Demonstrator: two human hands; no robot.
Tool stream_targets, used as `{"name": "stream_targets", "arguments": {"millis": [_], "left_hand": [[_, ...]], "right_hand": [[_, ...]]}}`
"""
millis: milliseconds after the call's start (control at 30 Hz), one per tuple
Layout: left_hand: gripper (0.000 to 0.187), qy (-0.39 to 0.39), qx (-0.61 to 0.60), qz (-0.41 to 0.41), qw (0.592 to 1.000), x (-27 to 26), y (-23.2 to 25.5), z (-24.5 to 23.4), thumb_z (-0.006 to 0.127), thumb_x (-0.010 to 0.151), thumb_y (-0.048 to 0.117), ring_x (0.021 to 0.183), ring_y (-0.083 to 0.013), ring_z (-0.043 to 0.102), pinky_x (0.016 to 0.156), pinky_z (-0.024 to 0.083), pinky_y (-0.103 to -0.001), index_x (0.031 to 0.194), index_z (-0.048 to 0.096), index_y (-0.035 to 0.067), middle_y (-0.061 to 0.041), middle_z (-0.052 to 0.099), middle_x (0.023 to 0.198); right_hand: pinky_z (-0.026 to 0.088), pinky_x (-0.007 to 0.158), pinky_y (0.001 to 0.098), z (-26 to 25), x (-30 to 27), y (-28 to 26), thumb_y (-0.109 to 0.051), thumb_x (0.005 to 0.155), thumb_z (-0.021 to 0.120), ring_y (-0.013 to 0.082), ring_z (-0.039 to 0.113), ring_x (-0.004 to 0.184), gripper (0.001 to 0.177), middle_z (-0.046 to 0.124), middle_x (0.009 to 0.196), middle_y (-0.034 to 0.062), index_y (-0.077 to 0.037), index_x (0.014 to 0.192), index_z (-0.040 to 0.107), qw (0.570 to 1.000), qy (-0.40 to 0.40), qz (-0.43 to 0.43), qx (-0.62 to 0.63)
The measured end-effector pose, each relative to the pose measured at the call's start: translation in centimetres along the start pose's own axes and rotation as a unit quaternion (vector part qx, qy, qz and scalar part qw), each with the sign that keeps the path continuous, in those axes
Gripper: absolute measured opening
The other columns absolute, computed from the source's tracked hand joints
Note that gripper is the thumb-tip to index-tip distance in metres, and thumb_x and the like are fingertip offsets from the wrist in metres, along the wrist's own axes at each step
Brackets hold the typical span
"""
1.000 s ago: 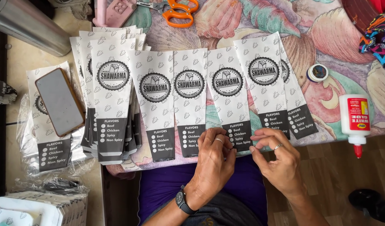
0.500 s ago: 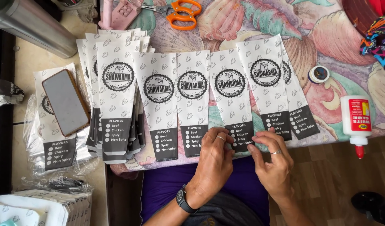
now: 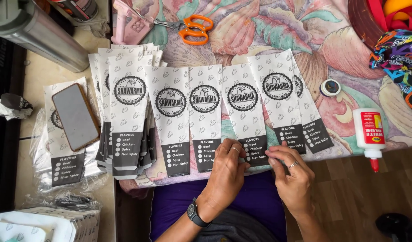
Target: The person applies glue from a bottle onto the edges of paper shawarma wrappers and presses them together to secure them.
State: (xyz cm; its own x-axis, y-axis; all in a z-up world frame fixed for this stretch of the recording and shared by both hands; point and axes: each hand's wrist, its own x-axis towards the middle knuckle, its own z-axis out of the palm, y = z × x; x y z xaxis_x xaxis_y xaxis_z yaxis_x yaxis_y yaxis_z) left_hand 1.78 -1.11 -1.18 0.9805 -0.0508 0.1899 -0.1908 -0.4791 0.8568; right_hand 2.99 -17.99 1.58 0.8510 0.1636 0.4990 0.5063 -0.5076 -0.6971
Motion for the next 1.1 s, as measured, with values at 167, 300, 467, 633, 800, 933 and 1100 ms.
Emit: {"name": "stream_targets", "arguments": {"millis": [167, 300, 467, 633, 800, 933, 1100], "left_hand": [[0.030, 0.017, 0.012, 0.020, 1.000, 0.1, 0.4, 0.0, 0.065, 0.071, -0.009, 0.093, -0.0337, 0.053, 0.087, 0.045, -0.044, 0.092, 0.049, 0.005, -0.013, 0.053, 0.101], [0.028, 0.031, 0.012, 0.043, 0.999, 0.2, 1.0, -0.7, 0.065, 0.074, -0.009, 0.097, -0.0370, 0.053, 0.090, 0.044, -0.046, 0.095, 0.050, 0.002, -0.016, 0.053, 0.102], [0.019, 0.046, -0.006, 0.088, 0.995, -0.7, 2.5, -1.4, 0.040, 0.094, -0.014, 0.098, -0.0382, 0.051, 0.090, 0.043, -0.047, 0.101, 0.054, -0.004, -0.021, 0.052, 0.108], [0.025, 0.062, 0.198, 0.079, 0.975, -1.9, 0.9, -2.6, 0.052, 0.093, 0.002, 0.132, -0.0483, 0.044, 0.117, 0.029, -0.061, 0.117, 0.054, -0.001, -0.029, 0.050, 0.140], [0.054, 0.045, 0.302, 0.039, 0.951, -1.5, -0.4, -1.7, 0.059, 0.092, 0.013, 0.152, -0.0510, 0.026, 0.118, 0.029, -0.064, 0.142, 0.046, -0.002, -0.034, 0.036, 0.159], [0.071, 0.001, 0.221, 0.077, 0.972, -0.5, 0.8, 0.5, 0.067, 0.094, 0.046, 0.149, -0.0528, 0.032, 0.111, 0.036, -0.065, 0.142, 0.048, -0.003, -0.034, 0.040, 0.156], [0.077, -0.065, 0.069, 0.097, 0.991, -0.6, 2.2, -2.8, 0.075, 0.091, 0.032, 0.156, -0.0502, 0.022, 0.120, 0.028, -0.066, 0.150, 0.037, 0.000, -0.031, 0.027, 0.164]], "right_hand": [[0.052, 0.114, 0.0449, 1.1, -0.4, -0.3, -0.009, 0.085, 0.084, 0.0289, 0.069, 0.106, 0.028, 0.069, 0.109, 0.0142, -0.002, 0.104, 0.065, 0.997, 0.015, -0.012, -0.081], [0.049, 0.115, 0.0436, 0.6, -0.4, 0.3, -0.002, 0.093, 0.075, 0.0278, 0.068, 0.106, 0.015, 0.070, 0.111, 0.0142, -0.001, 0.104, 0.066, 0.998, 0.003, -0.010, -0.068], [0.053, 0.116, 0.0473, 0.2, 0.2, -1.4, 0.024, 0.097, 0.051, 0.0321, 0.070, 0.105, 0.024, 0.071, 0.110, 0.0221, 0.009, 0.102, 0.069, 0.996, 0.018, -0.047, -0.077], [0.044, 0.123, 0.0485, 1.1, -0.5, -1.5, 0.011, 0.102, 0.050, 0.0336, 0.065, 0.126, 0.024, 0.063, 0.134, 0.0223, 0.009, 0.122, 0.064, 0.989, -0.069, -0.117, -0.062], [0.039, 0.126, 0.0532, 0.8, -0.8, -0.2, -0.002, 0.105, 0.047, 0.0369, 0.055, 0.141, 0.030, 0.061, 0.142, 0.0213, 0.006, 0.131, 0.061, 0.984, -0.113, -0.117, -0.074], [0.038, 0.128, 0.0558, -1.0, -1.2, 1.4, 0.004, 0.104, 0.051, 0.0389, 0.057, 0.139, 0.029, 0.062, 0.141, 0.0236, 0.009, 0.131, 0.061, 0.985, -0.071, -0.082, -0.137], [0.042, 0.126, 0.0550, -1.3, -0.2, -0.7, 0.011, 0.106, 0.050, 0.0451, 0.057, 0.139, 0.024, 0.060, 0.142, 0.0283, 0.013, 0.124, 0.065, 0.985, -0.012, -0.087, -0.147]]}}
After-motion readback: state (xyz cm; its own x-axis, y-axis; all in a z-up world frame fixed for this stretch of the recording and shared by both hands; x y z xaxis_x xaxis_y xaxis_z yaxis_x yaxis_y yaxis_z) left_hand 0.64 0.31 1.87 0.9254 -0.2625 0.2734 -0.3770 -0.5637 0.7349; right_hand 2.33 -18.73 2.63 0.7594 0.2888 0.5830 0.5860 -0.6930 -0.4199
